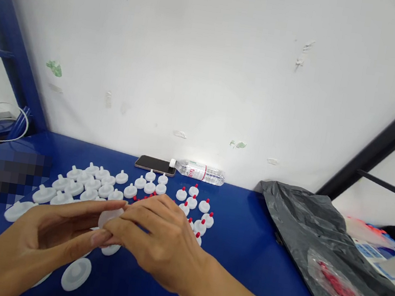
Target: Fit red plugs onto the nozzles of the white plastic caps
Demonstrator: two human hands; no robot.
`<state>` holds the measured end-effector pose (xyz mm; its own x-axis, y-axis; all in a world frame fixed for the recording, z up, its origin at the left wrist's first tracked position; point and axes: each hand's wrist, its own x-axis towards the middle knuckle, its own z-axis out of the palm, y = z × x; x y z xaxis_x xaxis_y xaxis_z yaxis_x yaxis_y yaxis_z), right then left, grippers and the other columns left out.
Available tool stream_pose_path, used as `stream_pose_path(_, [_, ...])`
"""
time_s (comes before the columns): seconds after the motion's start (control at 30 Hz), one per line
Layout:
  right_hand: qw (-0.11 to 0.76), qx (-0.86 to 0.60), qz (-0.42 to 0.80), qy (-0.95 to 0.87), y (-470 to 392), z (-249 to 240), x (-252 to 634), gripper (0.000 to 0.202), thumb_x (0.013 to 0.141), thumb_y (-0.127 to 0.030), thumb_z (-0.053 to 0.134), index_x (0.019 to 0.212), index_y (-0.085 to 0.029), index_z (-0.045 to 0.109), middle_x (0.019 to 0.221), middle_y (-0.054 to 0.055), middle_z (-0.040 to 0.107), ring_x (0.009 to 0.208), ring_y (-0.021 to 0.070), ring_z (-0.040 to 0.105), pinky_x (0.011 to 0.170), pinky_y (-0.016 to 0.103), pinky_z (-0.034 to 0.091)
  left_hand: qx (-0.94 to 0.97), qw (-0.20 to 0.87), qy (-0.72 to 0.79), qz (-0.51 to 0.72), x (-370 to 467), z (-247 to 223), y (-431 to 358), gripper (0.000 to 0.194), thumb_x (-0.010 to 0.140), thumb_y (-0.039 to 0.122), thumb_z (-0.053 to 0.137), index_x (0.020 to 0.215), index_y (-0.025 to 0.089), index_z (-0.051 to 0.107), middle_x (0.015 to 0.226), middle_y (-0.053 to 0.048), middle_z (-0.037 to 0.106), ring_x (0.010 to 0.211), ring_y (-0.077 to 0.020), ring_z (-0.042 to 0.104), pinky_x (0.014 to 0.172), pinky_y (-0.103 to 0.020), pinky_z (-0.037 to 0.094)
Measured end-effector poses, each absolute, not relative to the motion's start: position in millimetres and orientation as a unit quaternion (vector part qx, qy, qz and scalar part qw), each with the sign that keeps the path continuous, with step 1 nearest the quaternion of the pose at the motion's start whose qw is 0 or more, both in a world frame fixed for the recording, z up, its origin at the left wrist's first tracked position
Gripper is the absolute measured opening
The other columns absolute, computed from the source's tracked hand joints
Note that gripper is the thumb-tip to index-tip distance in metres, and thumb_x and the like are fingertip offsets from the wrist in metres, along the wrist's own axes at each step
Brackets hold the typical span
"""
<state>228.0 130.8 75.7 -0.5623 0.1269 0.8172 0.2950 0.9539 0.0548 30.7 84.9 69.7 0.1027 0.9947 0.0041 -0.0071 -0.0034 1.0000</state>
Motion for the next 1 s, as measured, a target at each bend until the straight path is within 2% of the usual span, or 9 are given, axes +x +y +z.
stream_pose_path(0.1, [0.445, -0.118, -0.086, -0.883, 132.1, 75.1, 228.7, 0.012, 0.102, -0.012, 0.06, 0.104, -0.015, 0.071, 0.092, 0.004, 0.077, 0.082, 0.0134, 0.069, 0.074, 0.029, 0.053, 0.516, 0.547, 0.478, 0.455, 32.4, 78.1, 84.0, 0.048, 0.068, 0.045, 0.089, 0.112, 0.026, 0.082, 0.087, -0.003, 0.082, 0.069, -0.0208, 0.075, 0.071, -0.034, 0.066])
stream_pose_path(0.33, [0.439, -0.116, -0.008, -0.891, 129.8, 71.2, 227.5, 0.01, 0.101, -0.022, 0.065, 0.1, -0.015, 0.072, 0.094, 0.005, 0.075, 0.078, 0.0115, 0.065, 0.077, 0.028, 0.053, 0.481, 0.578, 0.461, 0.472, 40.9, 73.7, 82.8, 0.046, 0.059, 0.038, 0.093, 0.101, 0.021, 0.084, 0.061, 0.001, 0.072, 0.05, -0.0116, 0.061, 0.047, -0.021, 0.053])
stream_pose_path(0.47, [0.424, -0.122, 0.001, -0.897, 132.0, 80.6, 230.8, 0.009, 0.101, -0.02, 0.064, 0.099, -0.018, 0.073, 0.092, 0.002, 0.076, 0.08, 0.0114, 0.067, 0.079, 0.028, 0.052, 0.514, 0.529, 0.492, 0.463, 41.6, 69.0, 81.1, 0.056, 0.066, 0.05, 0.087, 0.113, 0.021, 0.08, 0.083, -0.003, 0.079, 0.059, -0.0152, 0.067, 0.045, -0.022, 0.054])
stream_pose_path(0.53, [0.427, -0.156, 0.036, -0.89, 140.2, 93.7, 239.0, 0.007, 0.099, -0.022, 0.068, 0.097, -0.019, 0.073, 0.09, 0.001, 0.077, 0.082, 0.0119, 0.069, 0.079, 0.028, 0.052, 0.549, 0.449, 0.538, 0.456, 38.2, 67.0, 79.7, 0.064, 0.075, 0.062, 0.078, 0.129, 0.027, 0.072, 0.106, -0.005, 0.079, 0.074, -0.0197, 0.073, 0.047, -0.023, 0.057])
stream_pose_path(0.6, [0.423, -0.251, 0.071, -0.868, 155.2, 109.0, 254.2, 0.007, 0.096, -0.026, 0.071, 0.096, -0.02, 0.074, 0.089, 0.0, 0.078, 0.081, 0.013, 0.07, 0.077, 0.027, 0.054, 0.606, 0.341, 0.577, 0.428, 32.9, 63.4, 79.1, 0.061, 0.083, 0.067, 0.067, 0.133, 0.033, 0.068, 0.113, -0.004, 0.077, 0.068, -0.0169, 0.072, 0.049, -0.025, 0.058])
stream_pose_path(0.7, [0.329, -0.489, 0.058, -0.806, 188.1, 122.9, 288.0, 0.013, 0.095, -0.035, 0.07, 0.095, -0.023, 0.076, 0.092, 0.002, 0.079, 0.084, 0.0181, 0.072, 0.076, 0.031, 0.054, 0.695, 0.168, 0.596, 0.366, 25.3, 53.5, 81.3, 0.043, 0.091, 0.063, 0.055, 0.116, 0.035, 0.077, 0.107, -0.002, 0.077, 0.057, -0.0151, 0.066, 0.057, -0.032, 0.061])
stream_pose_path(0.77, [0.253, -0.58, 0.047, -0.773, 211.6, 119.7, 312.3, 0.015, 0.095, -0.033, 0.067, 0.095, -0.023, 0.077, 0.096, 0.006, 0.08, 0.087, 0.0229, 0.073, 0.076, 0.035, 0.053, 0.727, 0.091, 0.597, 0.327, 22.6, 44.8, 84.3, 0.04, 0.093, 0.057, 0.05, 0.107, 0.034, 0.08, 0.107, -0.004, 0.078, 0.079, -0.0246, 0.074, 0.074, -0.042, 0.064])
stream_pose_path(0.87, [0.196, -0.602, 0.072, -0.77, 239.7, 99.7, 341.0, 0.01, 0.087, -0.026, 0.072, 0.083, -0.02, 0.078, 0.087, 0.01, 0.08, 0.081, 0.0258, 0.073, 0.072, 0.035, 0.053, 0.74, 0.068, 0.617, 0.259, 22.6, 32.9, 89.2, 0.043, 0.093, 0.052, 0.046, 0.113, 0.033, 0.078, 0.116, -0.007, 0.077, 0.118, -0.0362, 0.068, 0.096, -0.056, 0.057])
stream_pose_path(1.0, [0.125, -0.583, 0.14, -0.791, 255.7, 76.4, 356.5, 0.005, 0.078, -0.025, 0.08, 0.075, -0.022, 0.078, 0.075, 0.003, 0.079, 0.071, 0.0218, 0.074, 0.065, 0.029, 0.054, 0.764, 0.091, 0.616, 0.17, 25.5, 29.4, 92.3, 0.043, 0.098, 0.041, 0.039, 0.115, 0.03, 0.076, 0.118, -0.008, 0.075, 0.123, -0.0335, 0.063, 0.097, -0.054, 0.056])
